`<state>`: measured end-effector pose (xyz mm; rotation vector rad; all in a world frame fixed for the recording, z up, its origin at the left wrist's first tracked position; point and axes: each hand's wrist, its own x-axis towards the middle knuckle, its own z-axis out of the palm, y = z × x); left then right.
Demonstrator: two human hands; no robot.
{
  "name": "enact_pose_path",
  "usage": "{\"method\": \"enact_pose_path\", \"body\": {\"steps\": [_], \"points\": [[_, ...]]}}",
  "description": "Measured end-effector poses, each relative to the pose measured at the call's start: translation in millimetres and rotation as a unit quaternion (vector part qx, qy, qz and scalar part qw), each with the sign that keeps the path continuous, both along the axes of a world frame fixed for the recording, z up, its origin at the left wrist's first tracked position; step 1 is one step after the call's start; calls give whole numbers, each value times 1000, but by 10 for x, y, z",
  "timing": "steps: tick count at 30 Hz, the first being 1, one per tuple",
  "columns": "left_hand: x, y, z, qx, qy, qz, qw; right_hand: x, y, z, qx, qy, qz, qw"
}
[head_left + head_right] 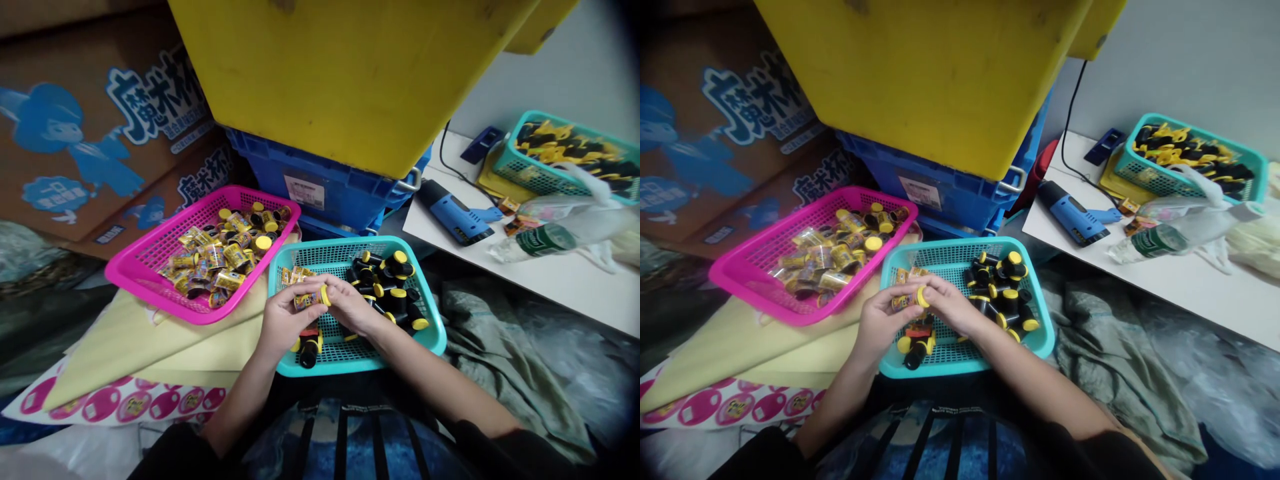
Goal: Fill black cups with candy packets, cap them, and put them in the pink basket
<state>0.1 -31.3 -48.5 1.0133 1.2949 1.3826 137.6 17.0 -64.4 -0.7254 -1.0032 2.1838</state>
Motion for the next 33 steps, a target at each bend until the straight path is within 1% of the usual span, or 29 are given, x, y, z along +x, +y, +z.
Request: {"method": "enact_pose_path", "body": {"steps": [5,8,11,13,15,16,17,18,19,20,22,23,24,25,26,28,29,31,32,33], "points": [[17,4,-34,-11,-10,5,1000,17,19,-101,46,-14,-1,999],[34,25,-15,-10,-19,11,1000,-6,8,-101,64,-15,-5,998],[35,42,11,9,-33,30,999,-47,26,0,103,-12,-1,995],[4,45,62,32,-34,31,998,-66,77,101,147,-32,12,989],[-82,45,162,66,5,28,997,-68,148,174,207,-68,47,975],[-151,46,228,84,45,37,995,-64,180,185,246,-94,70,962],[-239,51,299,102,95,60,988,-57,204,173,288,-133,98,943],[-342,60,367,120,151,109,975,-50,215,139,329,-186,130,917],[-454,72,426,119,207,157,958,-45,211,86,365,-251,168,880],[-567,85,470,110,263,203,937,-44,192,20,397,-322,212,833],[-752,108,503,81,373,255,889,-56,116,-120,434,-438,307,725],[-806,110,495,70,407,269,870,-70,68,-180,445,-465,341,685],[-825,105,474,72,424,277,860,-87,22,-226,454,-476,361,661],[-811,90,445,84,424,276,858,-106,-19,-258,463,-478,366,651],[-767,66,413,103,412,267,865,-123,-50,-276,470,-476,360,650],[-623,6,353,121,373,215,894,-141,-78,-282,483,-470,338,657],[-544,-24,328,110,356,175,911,-136,-77,-275,488,-466,331,660],[-420,-67,290,63,318,95,941,-93,-55,-253,492,-452,331,667],[-383,-76,275,35,298,69,951,-54,-39,-236,500,-438,322,675],[-363,-77,261,7,279,54,959,-7,-24,-216,517,-420,293,686]]}}
